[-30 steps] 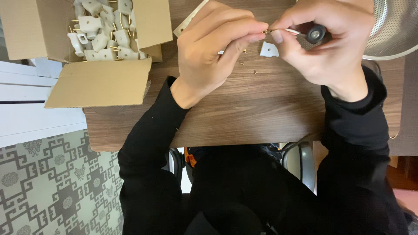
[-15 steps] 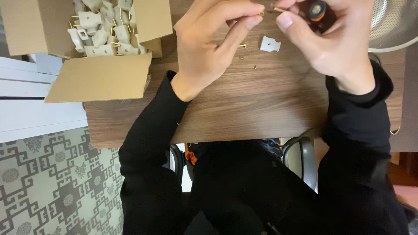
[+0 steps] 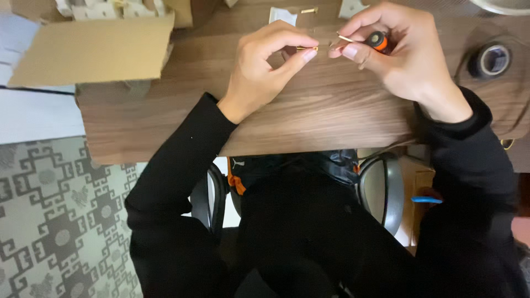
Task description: The person disassembles a white electrical plug using a screwdriver, inserts a stripped wire into the internal terminals, and secures the wire by tightening the screws.
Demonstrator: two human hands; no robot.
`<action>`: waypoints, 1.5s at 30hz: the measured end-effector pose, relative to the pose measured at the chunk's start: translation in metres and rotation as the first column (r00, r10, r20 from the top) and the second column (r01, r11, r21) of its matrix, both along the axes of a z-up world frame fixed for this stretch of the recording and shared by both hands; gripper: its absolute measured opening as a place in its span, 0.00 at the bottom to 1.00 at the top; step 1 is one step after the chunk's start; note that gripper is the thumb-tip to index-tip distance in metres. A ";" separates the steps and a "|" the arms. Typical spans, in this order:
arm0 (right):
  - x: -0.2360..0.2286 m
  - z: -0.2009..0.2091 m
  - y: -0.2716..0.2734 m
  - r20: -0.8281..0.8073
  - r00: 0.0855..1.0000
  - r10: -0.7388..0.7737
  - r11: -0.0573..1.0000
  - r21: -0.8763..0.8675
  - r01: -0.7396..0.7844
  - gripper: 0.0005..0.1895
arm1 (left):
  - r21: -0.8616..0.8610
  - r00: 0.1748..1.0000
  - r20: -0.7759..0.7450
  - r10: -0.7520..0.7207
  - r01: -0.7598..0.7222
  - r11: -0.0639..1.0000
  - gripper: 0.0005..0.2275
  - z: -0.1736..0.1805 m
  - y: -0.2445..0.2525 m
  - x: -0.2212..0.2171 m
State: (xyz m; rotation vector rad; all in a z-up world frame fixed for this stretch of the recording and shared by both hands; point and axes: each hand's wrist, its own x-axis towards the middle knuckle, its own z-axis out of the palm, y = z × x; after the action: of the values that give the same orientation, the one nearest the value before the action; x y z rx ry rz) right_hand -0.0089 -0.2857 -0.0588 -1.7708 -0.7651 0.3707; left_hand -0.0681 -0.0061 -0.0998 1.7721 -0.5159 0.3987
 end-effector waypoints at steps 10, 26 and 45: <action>-0.010 -0.064 -0.008 0.432 0.896 0.106 0.924 -0.376 0.072 0.09 | 0.445 0.975 0.223 -0.011 -0.092 0.891 0.04 -0.052 0.021 -0.007; 0.001 -0.040 -0.004 0.257 0.966 -0.026 0.977 -0.197 0.079 0.04 | 0.178 0.999 -0.017 0.042 -0.038 0.983 0.04 -0.039 0.008 0.016; 0.008 -0.038 -0.001 0.020 0.992 -0.127 0.948 -0.291 0.127 0.04 | 0.004 0.982 -0.134 -0.135 0.137 0.991 0.03 -0.032 -0.016 0.021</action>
State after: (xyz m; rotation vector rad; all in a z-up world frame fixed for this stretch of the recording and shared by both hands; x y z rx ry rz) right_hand -0.0013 -0.2872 -0.0972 -2.0861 -0.6155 0.4126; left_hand -0.0473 -0.0222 -0.1317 1.7505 -0.5411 0.1802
